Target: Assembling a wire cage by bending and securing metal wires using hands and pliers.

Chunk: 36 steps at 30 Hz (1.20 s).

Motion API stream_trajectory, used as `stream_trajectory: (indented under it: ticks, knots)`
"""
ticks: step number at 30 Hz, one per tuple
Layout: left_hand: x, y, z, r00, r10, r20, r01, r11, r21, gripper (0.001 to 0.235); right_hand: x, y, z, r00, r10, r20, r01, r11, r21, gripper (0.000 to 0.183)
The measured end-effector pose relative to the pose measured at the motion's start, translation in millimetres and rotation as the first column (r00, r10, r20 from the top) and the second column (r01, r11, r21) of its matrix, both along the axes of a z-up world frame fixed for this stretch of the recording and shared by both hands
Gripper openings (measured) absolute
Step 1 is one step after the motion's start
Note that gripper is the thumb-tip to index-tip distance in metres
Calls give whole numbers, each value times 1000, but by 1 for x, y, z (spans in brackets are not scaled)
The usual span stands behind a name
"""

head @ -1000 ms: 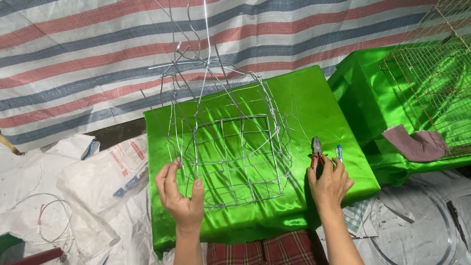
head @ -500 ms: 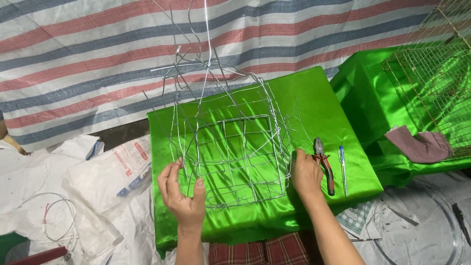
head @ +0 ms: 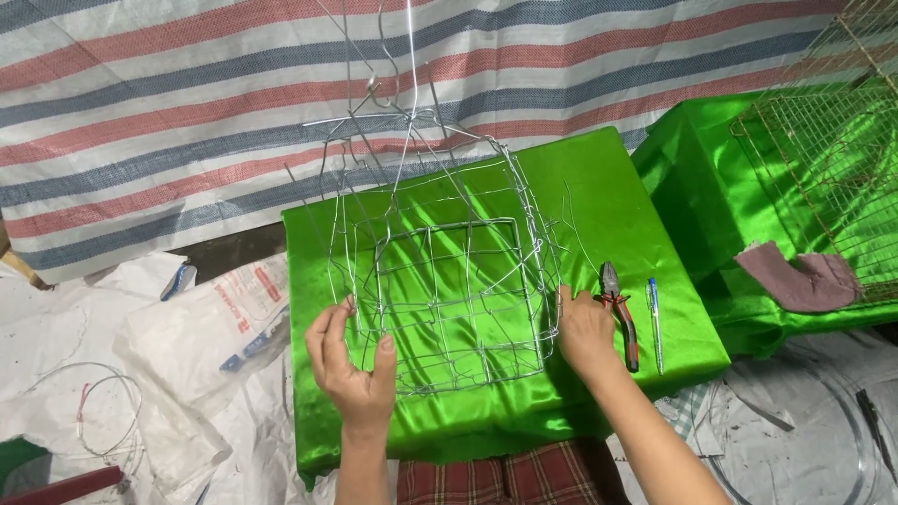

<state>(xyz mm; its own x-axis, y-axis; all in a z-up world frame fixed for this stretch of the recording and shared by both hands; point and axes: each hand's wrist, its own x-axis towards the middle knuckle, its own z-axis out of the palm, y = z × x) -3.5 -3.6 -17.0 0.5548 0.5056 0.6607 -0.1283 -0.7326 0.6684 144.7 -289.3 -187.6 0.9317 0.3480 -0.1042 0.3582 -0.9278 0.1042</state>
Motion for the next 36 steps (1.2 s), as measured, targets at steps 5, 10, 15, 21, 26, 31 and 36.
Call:
stream_trajectory:
  ticks: [5, 10, 15, 21, 26, 31, 36]
  knots:
    - [0, -1, 0, 1000, 4, -1, -4, 1000, -2, 57, -2, 12, 34, 993, -2, -122, -6, 998, -67, 48]
    - [-1, 0, -3, 1000, 9, -8, -9, 1000, -4, 58, 4, 5, 19, 996, 57, -66, -64, 992, -112, 39]
    - [0, 0, -2, 1000, 6, -12, -6, 1000, -13, 59, 10, -7, 17, 993, 106, -58, -102, 993, 64, 32]
    - [2, -3, 2, 1000, -8, 12, 8, 1000, -23, 56, 19, -11, 33, 969, 110, -220, -55, 969, 242, 53]
    - [0, -1, 3, 1000, -3, 15, 4, 1000, -6, 59, 18, 3, 81, 915, -32, -403, 127, 969, 211, 60]
    - [0, -2, 3, 1000, -13, 21, 12, 1000, 5, 57, 25, 4, 86, 881, -98, -462, 276, 900, 336, 38]
    - [0, -3, 3, 1000, 8, -11, -8, 1000, -13, 60, 38, 10, 58, 965, -58, -254, 148, 924, 353, 54]
